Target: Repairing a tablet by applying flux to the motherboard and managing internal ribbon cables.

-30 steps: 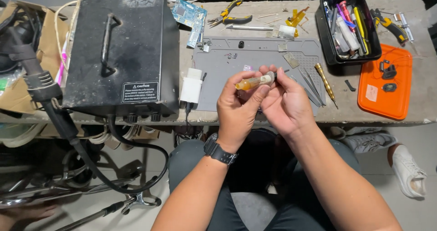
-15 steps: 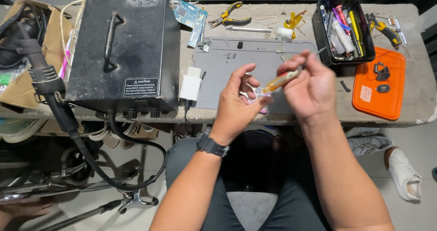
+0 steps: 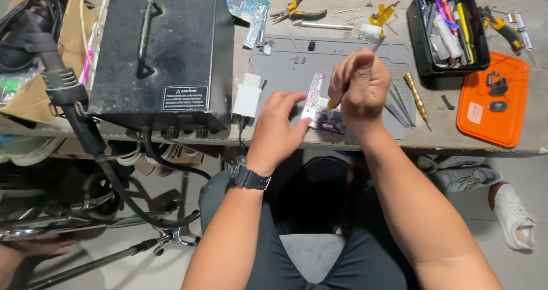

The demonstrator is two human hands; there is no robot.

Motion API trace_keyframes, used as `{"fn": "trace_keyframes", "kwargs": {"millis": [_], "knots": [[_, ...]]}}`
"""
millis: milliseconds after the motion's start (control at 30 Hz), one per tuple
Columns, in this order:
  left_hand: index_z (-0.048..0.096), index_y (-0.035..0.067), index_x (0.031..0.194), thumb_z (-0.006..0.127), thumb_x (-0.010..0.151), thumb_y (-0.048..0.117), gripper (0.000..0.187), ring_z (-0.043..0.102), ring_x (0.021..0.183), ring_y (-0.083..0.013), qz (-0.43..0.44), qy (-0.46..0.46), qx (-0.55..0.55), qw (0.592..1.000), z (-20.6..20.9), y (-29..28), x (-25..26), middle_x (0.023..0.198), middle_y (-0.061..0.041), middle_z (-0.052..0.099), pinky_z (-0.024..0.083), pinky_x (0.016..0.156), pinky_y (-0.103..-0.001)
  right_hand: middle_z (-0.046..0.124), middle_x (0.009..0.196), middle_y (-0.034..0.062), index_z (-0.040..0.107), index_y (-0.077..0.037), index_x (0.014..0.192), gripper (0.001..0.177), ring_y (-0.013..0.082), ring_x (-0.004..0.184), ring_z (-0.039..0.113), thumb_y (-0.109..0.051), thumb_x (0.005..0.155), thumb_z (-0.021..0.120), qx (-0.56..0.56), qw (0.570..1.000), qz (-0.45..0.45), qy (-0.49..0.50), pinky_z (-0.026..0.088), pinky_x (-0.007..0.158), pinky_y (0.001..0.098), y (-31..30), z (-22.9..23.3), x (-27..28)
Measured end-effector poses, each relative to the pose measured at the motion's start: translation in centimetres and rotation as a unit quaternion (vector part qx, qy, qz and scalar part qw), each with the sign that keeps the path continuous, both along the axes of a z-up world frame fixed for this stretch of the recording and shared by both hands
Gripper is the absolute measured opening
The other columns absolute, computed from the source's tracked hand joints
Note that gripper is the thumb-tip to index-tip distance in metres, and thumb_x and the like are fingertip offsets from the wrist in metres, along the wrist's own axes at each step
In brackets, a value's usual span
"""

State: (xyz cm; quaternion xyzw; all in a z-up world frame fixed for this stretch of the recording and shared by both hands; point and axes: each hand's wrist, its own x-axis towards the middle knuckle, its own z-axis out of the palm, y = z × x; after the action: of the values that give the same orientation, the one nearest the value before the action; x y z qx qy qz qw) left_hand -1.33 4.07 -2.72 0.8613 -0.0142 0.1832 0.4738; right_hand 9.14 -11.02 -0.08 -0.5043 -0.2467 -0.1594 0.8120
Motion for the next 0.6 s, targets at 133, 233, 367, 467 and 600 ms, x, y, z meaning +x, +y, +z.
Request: {"fn": "trace_keyframes", "kwargs": {"millis": [133, 233, 367, 467, 600], "knots": [[0.071, 0.013, 0.141, 0.093, 0.082, 0.022, 0.064, 0.069, 0.120, -0.0331, -0.054, 0.037, 0.072, 0.995, 0.9, 0.5, -0.8, 0.127, -0.009, 0.068, 0.053, 0.110, -0.047, 0.047, 0.050, 0.0139, 0.045, -0.008, 0.070, 0.061, 0.0250, 0.033, 0.056, -0.040, 0.121, 0.035, -0.050, 0.996, 0.041, -0.066, 0.045, 0.030, 0.0326, 0.2, -0.5, 0.4], [0.068, 0.011, 0.144, 0.093, 0.080, 0.021, 0.069, 0.065, 0.123, -0.0365, -0.071, 0.045, 0.087, 0.993, 1.6, 0.5, -1.0, 0.128, -0.012, 0.067, 0.051, 0.112, -0.050, 0.045, 0.050, 0.0116, 0.044, -0.009, 0.070, 0.061, 0.0233, 0.033, 0.055, -0.041, 0.121, 0.034, -0.054, 0.995, 0.050, -0.072, 0.043, 0.030, 0.0303, 0.4, -0.3, 0.5], [0.068, 0.007, 0.142, 0.092, 0.082, 0.019, 0.066, 0.063, 0.124, -0.0388, -0.071, 0.042, 0.107, 0.991, 1.5, 0.3, -0.8, 0.125, -0.014, 0.067, 0.053, 0.108, -0.052, 0.041, 0.054, 0.0085, 0.044, -0.010, 0.072, 0.059, 0.0219, 0.036, 0.052, -0.041, 0.122, 0.036, -0.058, 0.995, 0.045, -0.063, 0.042, 0.031, 0.0296, 0.4, -1.2, 0.9], [0.068, 0.007, 0.142, 0.091, 0.084, 0.018, 0.064, 0.064, 0.122, -0.0378, -0.068, 0.045, 0.110, 0.991, 1.4, 0.3, -0.6, 0.123, -0.014, 0.068, 0.054, 0.105, -0.051, 0.041, 0.054, 0.0095, 0.044, -0.010, 0.072, 0.060, 0.0215, 0.036, 0.052, -0.042, 0.122, 0.036, -0.069, 0.995, 0.044, -0.064, 0.042, 0.032, 0.0301, 0.3, -1.4, 1.0], [0.068, 0.005, 0.141, 0.091, 0.084, 0.016, 0.063, 0.063, 0.122, -0.0375, -0.062, 0.044, 0.114, 0.991, 1.6, 0.2, -0.5, 0.122, -0.014, 0.067, 0.054, 0.105, -0.051, 0.042, 0.055, 0.0088, 0.045, -0.011, 0.073, 0.059, 0.0203, 0.038, 0.052, -0.042, 0.122, 0.035, -0.063, 0.995, 0.055, -0.057, 0.042, 0.032, 0.0300, 0.4, -1.1, 0.8]]}}
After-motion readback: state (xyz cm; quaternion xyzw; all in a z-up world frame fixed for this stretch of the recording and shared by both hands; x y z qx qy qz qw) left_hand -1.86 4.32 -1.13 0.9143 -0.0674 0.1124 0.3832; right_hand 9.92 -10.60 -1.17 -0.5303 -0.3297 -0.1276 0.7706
